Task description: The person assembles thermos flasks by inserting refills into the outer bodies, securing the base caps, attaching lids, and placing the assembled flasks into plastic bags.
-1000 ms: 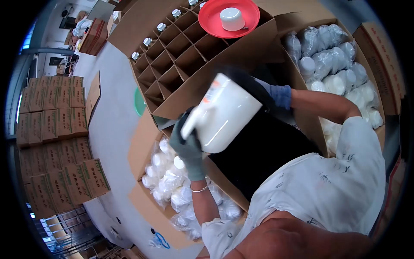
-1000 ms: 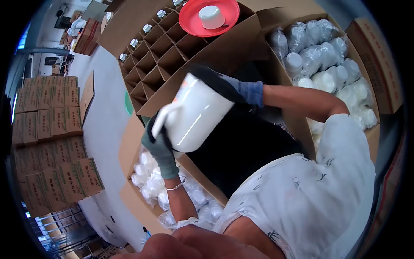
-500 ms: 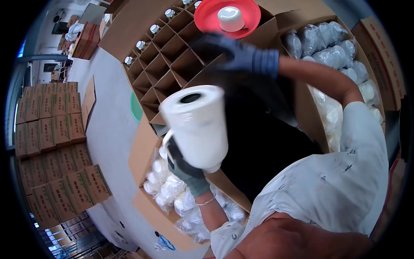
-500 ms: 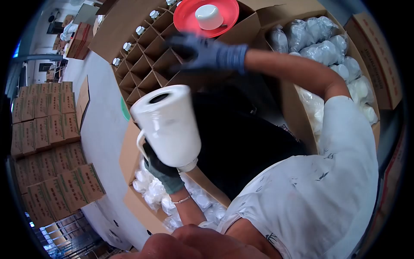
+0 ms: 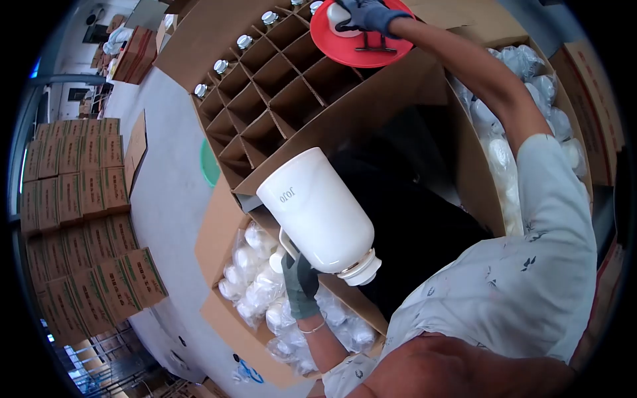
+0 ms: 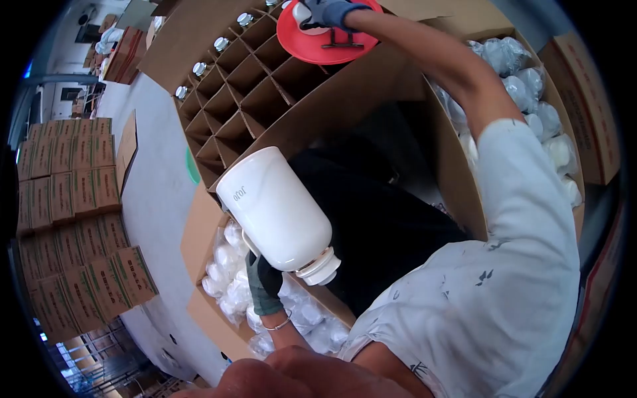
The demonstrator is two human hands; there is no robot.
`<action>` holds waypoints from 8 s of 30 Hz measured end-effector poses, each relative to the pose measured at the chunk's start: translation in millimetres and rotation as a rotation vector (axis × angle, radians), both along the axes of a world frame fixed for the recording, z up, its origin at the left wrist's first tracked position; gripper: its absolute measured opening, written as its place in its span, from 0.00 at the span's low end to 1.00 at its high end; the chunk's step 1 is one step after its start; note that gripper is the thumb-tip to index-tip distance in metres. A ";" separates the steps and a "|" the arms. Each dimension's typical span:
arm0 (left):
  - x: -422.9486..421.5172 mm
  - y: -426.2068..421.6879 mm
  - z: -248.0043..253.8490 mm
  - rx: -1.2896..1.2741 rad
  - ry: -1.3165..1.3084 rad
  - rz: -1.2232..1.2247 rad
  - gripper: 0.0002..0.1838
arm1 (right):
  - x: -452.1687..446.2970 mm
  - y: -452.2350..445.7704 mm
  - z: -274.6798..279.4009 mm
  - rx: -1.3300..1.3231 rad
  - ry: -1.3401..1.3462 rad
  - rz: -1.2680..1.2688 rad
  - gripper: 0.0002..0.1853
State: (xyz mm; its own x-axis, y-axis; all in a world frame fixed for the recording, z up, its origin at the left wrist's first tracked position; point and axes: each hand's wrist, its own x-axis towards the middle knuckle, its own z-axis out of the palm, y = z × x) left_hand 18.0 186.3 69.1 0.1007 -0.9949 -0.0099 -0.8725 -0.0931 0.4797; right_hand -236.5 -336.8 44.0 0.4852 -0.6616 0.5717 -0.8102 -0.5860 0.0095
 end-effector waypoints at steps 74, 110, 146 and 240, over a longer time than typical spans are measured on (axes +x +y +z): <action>1.5 41.7 2.9 -0.394 -0.130 0.570 0.28 | -51.8 59.0 -11.1 0.463 0.026 -0.002 0.15; -89.1 5.4 24.0 -0.771 0.832 0.477 0.14 | 44.2 309.6 29.6 2.258 -1.393 1.026 0.27; -74.1 86.8 -31.6 -0.483 0.552 0.383 0.23 | -16.4 261.5 121.2 0.585 -0.280 0.706 0.21; -63.1 316.6 -80.2 -0.114 0.452 0.780 0.16 | 53.6 480.4 65.5 1.145 0.000 1.503 0.31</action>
